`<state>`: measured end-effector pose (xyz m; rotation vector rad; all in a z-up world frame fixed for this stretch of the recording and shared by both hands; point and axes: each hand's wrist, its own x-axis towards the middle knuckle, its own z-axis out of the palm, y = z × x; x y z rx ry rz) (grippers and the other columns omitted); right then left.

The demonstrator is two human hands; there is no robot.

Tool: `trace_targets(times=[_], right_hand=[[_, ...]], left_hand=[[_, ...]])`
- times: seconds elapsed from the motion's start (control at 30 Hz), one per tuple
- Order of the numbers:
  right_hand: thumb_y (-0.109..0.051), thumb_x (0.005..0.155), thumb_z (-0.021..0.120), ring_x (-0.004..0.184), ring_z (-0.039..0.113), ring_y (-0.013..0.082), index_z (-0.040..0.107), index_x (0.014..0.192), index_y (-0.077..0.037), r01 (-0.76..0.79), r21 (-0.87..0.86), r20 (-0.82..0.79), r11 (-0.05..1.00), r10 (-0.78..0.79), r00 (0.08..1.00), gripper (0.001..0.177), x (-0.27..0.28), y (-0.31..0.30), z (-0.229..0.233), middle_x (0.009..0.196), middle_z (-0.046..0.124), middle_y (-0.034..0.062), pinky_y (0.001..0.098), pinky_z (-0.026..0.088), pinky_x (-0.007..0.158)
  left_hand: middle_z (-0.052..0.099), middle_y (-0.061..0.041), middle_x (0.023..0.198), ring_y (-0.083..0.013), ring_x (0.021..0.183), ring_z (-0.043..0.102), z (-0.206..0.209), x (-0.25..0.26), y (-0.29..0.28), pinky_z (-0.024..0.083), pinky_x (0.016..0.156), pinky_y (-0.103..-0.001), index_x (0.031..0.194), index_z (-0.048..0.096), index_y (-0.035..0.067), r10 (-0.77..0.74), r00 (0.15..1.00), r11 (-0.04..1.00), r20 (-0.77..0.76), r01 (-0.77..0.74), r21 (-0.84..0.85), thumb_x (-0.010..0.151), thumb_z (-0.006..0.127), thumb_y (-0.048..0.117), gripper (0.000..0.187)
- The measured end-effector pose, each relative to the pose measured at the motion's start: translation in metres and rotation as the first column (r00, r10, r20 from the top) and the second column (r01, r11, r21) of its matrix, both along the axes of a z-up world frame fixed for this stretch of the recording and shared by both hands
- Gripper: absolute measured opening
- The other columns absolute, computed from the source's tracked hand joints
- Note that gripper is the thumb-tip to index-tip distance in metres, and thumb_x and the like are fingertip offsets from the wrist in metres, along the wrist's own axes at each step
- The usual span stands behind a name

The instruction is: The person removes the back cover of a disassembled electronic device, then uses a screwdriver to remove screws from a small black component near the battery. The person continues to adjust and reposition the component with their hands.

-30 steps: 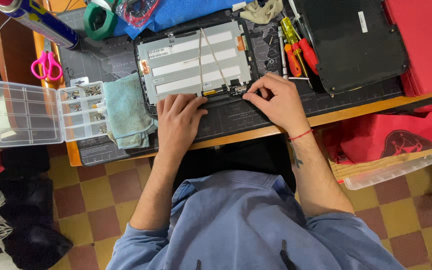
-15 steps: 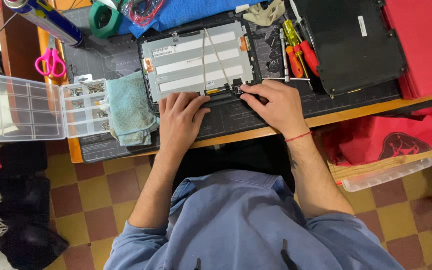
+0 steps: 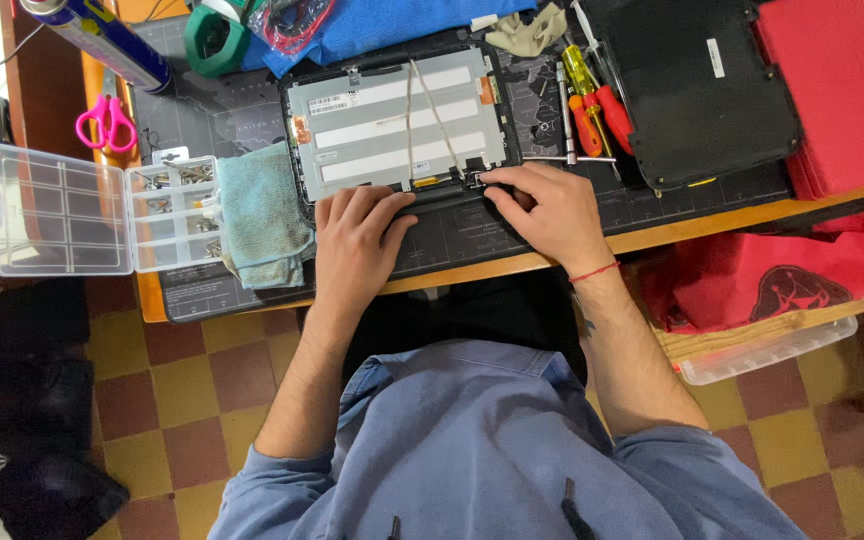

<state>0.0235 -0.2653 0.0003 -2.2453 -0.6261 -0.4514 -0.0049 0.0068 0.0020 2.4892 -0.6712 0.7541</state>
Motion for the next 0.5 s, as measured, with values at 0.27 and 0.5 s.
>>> trace_targets(times=[0.27, 0.5], right_hand=[[-0.019, 0.098, 0.076, 0.063, 0.065, 0.025, 0.078, 0.115, -0.022, -0.012, 0.024, -0.076, 1.0, 0.014, 0.997, 0.017, -0.001, -0.001, -0.001, 0.063, 0.059, 0.0031, 0.0347, 0.053, 0.064], [-0.021, 0.094, 0.077, 0.062, 0.065, 0.0258, 0.072, 0.125, -0.022, 0.0, -0.009, -0.117, 1.0, -0.001, 0.993, 0.032, -0.002, 0.0, -0.001, 0.066, 0.06, 0.0023, 0.038, 0.053, 0.064]], left_hand=[[0.065, -0.001, 0.098, -0.0238, 0.096, 0.065, 0.006, -0.002, 0.005, 0.044, 0.088, -0.036, 0.113, 0.074, 0.021, -0.016, 1.0, 0.999, -0.015, 0.015, -0.049, 0.099, 0.075, 0.027, 0.016], [0.067, -0.001, 0.098, -0.0247, 0.096, 0.066, 0.009, -0.004, 0.01, 0.045, 0.088, -0.037, 0.113, 0.075, 0.02, -0.016, 0.999, 0.995, -0.037, 0.013, -0.102, 0.098, 0.075, 0.024, 0.015]])
